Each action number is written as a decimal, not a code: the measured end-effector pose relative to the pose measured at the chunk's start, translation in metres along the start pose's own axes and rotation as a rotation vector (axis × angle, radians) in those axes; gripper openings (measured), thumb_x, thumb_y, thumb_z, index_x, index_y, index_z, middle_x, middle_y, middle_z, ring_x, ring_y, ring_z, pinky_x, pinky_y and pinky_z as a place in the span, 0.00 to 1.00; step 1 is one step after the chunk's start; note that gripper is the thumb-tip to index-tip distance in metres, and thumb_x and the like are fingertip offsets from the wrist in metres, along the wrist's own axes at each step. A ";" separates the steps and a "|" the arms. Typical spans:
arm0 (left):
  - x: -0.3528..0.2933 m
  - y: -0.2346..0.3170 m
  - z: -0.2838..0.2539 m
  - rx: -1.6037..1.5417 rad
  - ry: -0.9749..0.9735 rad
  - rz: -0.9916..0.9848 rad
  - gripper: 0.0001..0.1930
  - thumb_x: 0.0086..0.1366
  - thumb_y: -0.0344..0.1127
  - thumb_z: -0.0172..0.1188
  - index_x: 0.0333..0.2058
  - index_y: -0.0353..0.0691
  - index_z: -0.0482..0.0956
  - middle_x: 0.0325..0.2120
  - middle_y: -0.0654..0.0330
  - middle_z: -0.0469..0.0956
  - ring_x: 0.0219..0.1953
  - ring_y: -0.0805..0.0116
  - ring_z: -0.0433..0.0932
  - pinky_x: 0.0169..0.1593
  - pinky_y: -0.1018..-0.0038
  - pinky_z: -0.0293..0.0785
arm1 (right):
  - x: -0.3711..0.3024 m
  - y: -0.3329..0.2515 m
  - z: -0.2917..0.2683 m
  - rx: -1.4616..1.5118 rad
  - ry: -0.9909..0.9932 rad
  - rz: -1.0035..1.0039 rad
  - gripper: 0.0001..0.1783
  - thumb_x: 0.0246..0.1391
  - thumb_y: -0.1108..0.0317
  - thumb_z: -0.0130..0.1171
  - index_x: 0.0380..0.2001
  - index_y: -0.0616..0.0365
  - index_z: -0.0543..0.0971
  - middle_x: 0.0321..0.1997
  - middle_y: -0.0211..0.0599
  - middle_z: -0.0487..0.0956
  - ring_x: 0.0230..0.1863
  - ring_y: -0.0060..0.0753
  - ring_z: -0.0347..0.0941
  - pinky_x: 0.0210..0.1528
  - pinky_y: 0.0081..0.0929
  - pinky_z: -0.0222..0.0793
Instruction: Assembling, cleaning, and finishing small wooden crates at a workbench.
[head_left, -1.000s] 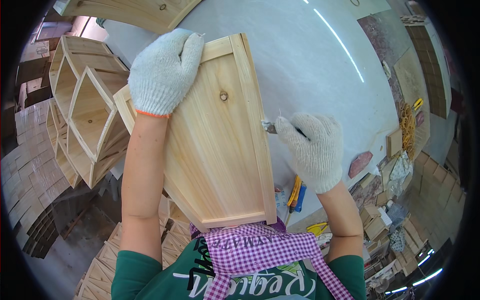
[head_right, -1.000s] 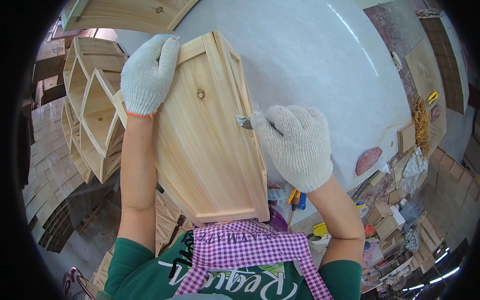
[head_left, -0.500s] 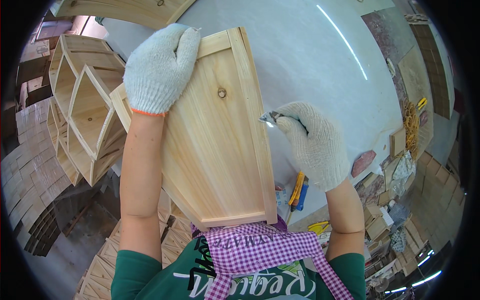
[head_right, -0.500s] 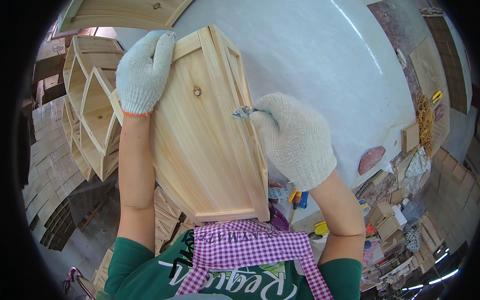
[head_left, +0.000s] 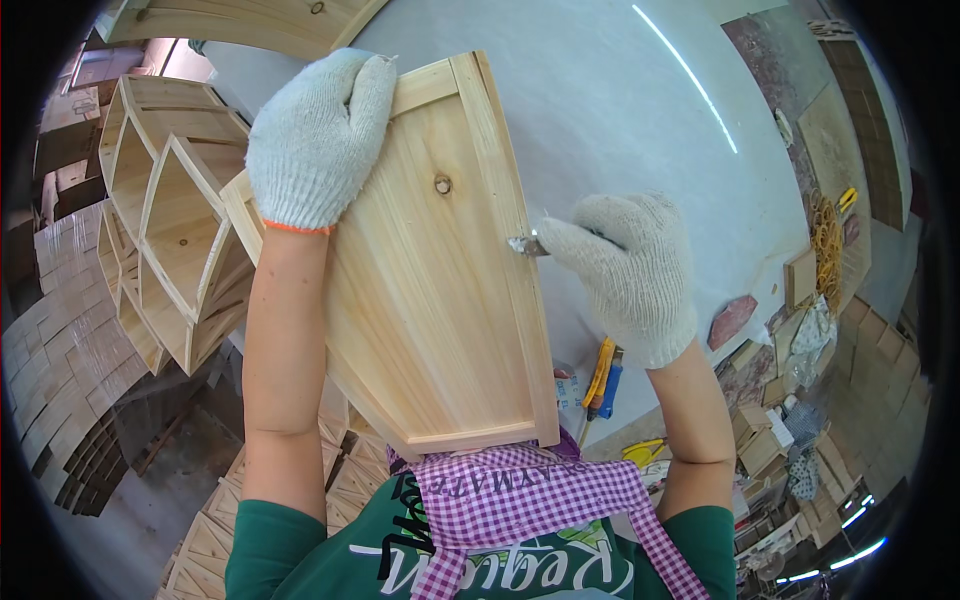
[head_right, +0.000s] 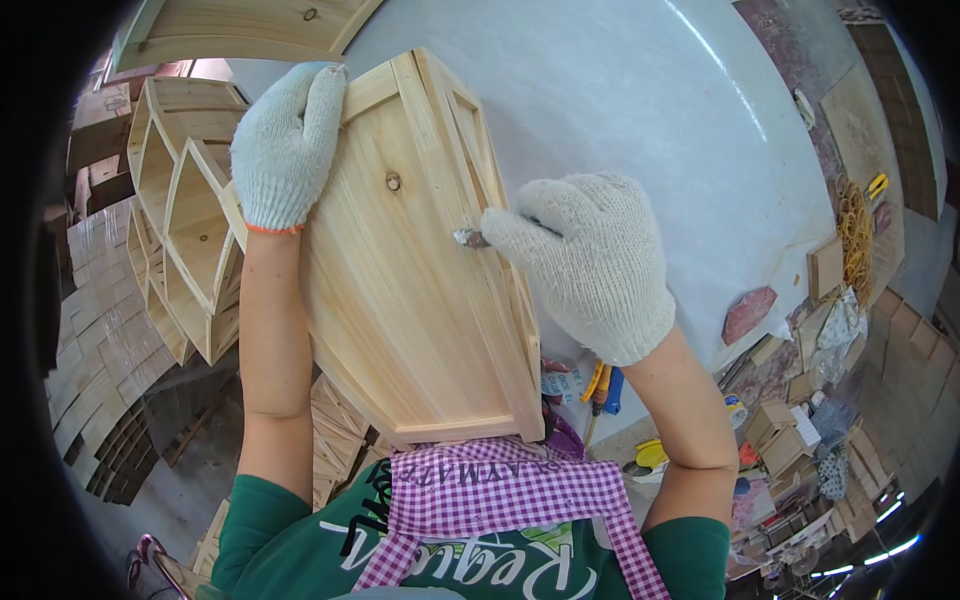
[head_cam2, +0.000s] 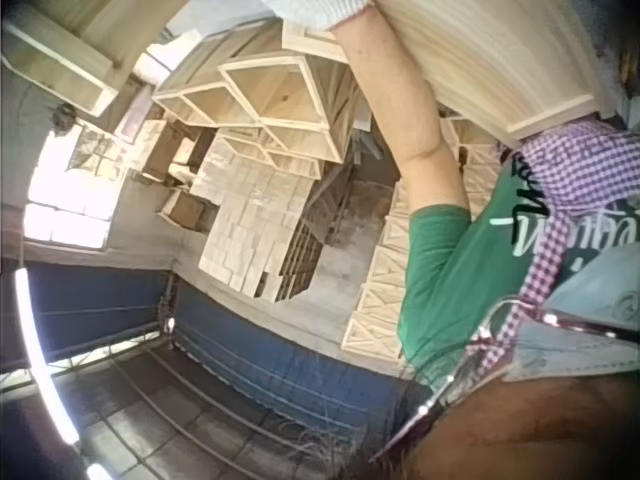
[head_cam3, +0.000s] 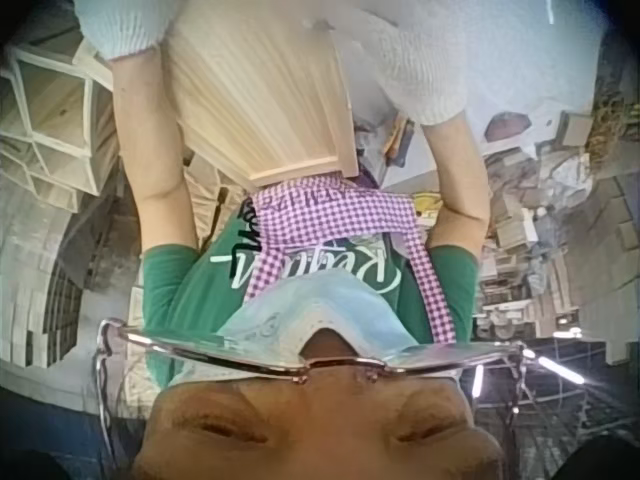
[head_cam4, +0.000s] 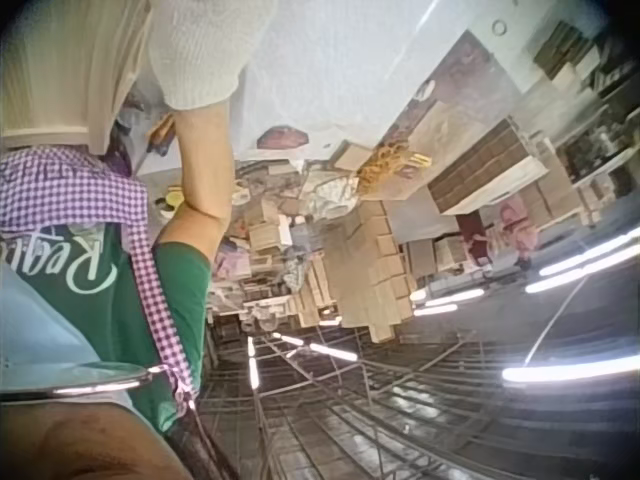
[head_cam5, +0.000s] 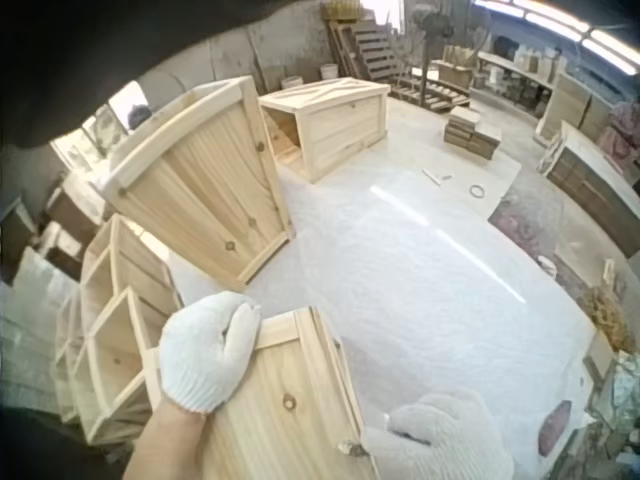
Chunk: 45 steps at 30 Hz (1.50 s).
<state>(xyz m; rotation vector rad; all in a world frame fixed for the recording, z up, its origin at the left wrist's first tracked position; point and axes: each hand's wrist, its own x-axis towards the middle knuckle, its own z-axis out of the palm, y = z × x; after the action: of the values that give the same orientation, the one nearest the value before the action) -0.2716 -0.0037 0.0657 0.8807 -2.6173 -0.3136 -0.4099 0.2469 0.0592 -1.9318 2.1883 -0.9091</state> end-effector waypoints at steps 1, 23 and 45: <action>0.000 0.000 0.000 0.002 -0.007 -0.004 0.17 0.73 0.47 0.56 0.44 0.41 0.86 0.35 0.50 0.84 0.37 0.49 0.83 0.43 0.66 0.78 | 0.000 0.003 -0.002 -0.002 -0.006 -0.045 0.11 0.46 0.72 0.65 0.35 0.47 0.85 0.25 0.33 0.77 0.27 0.39 0.76 0.31 0.35 0.70; 0.001 -0.001 0.000 0.010 -0.019 -0.002 0.16 0.73 0.45 0.56 0.43 0.40 0.86 0.35 0.50 0.84 0.37 0.49 0.84 0.43 0.66 0.78 | -0.017 -0.007 -0.017 0.090 -0.266 0.077 0.12 0.53 0.70 0.64 0.42 0.47 0.85 0.30 0.35 0.81 0.30 0.41 0.78 0.32 0.39 0.69; 0.000 -0.001 0.000 0.003 -0.017 -0.003 0.17 0.73 0.47 0.56 0.44 0.41 0.86 0.36 0.51 0.85 0.39 0.49 0.84 0.44 0.66 0.78 | -0.001 -0.010 -0.005 0.253 -0.106 0.332 0.13 0.56 0.69 0.66 0.46 0.53 0.84 0.35 0.36 0.82 0.35 0.41 0.80 0.36 0.34 0.75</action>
<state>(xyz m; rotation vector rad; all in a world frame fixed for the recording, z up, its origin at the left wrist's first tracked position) -0.2712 -0.0049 0.0658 0.8868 -2.6330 -0.3203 -0.4030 0.2492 0.0675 -1.4179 2.1249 -0.9462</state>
